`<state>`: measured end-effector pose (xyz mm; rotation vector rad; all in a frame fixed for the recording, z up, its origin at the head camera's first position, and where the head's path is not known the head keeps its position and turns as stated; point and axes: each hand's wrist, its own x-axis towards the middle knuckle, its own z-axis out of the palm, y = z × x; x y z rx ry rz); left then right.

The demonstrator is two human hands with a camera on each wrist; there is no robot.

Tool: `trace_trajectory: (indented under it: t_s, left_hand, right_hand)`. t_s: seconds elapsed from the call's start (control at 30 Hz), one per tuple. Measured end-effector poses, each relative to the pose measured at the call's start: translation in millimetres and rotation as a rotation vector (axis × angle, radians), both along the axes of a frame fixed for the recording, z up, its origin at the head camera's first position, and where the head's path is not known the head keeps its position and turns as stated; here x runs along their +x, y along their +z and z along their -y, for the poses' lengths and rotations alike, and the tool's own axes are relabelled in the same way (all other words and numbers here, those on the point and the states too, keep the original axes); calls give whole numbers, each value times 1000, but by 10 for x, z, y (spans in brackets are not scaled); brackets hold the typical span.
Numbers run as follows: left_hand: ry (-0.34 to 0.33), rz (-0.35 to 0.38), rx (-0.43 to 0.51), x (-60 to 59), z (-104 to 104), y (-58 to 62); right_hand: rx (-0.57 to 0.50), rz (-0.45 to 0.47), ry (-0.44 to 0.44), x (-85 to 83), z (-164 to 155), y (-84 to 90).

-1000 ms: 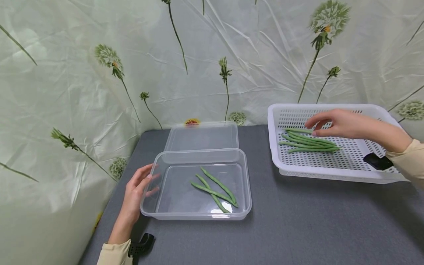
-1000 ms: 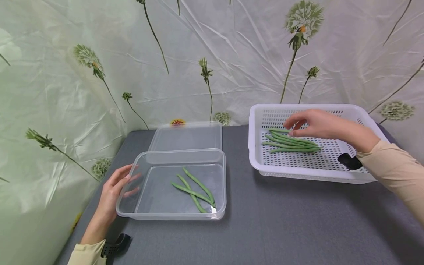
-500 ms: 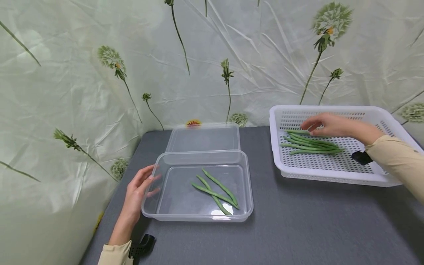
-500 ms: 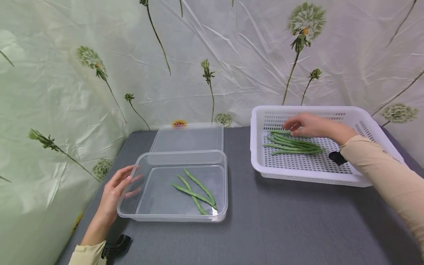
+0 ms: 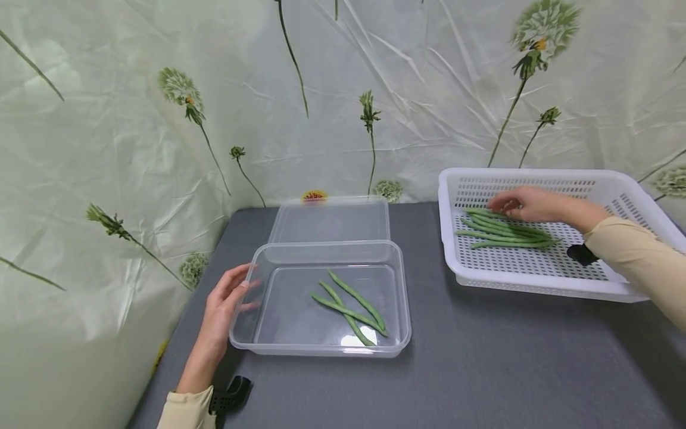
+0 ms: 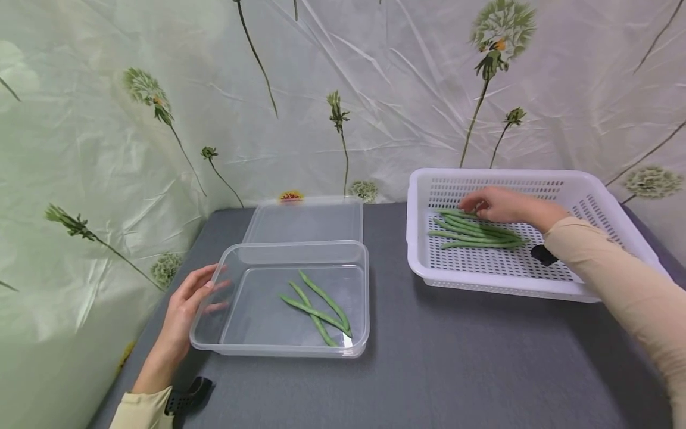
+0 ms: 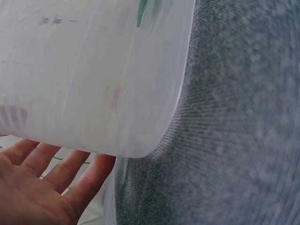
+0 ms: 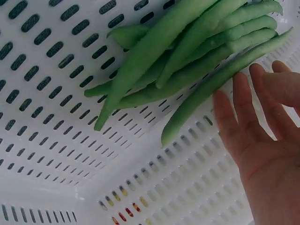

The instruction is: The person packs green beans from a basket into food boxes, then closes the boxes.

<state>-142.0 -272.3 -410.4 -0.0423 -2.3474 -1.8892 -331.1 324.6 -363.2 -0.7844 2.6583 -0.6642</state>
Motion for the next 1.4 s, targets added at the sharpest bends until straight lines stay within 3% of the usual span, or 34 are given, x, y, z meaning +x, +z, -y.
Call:
trace_trajectory:
  t_s: [0.2,0.6,0.83,1.03,1.4]
  left_hand:
    - [-2,-8,-5,4,11,-1]
    - [-4,-8,-11,26,22,-12]
    - [-7,-5,-14,36,19,-7]
    - [2,6,-22,26,14,2]
    - [2,17,-32,2,15,13]
  right_hand:
    - [-3,3,19,-16,12,-20]
    - [-54,105,42,-53,-85,-89]
    - [-92,195,-36,-43,-98,-96]
    - [-163,250,-110,-43,-165,-30]
    - [-239,306,-129,47,-207,190]
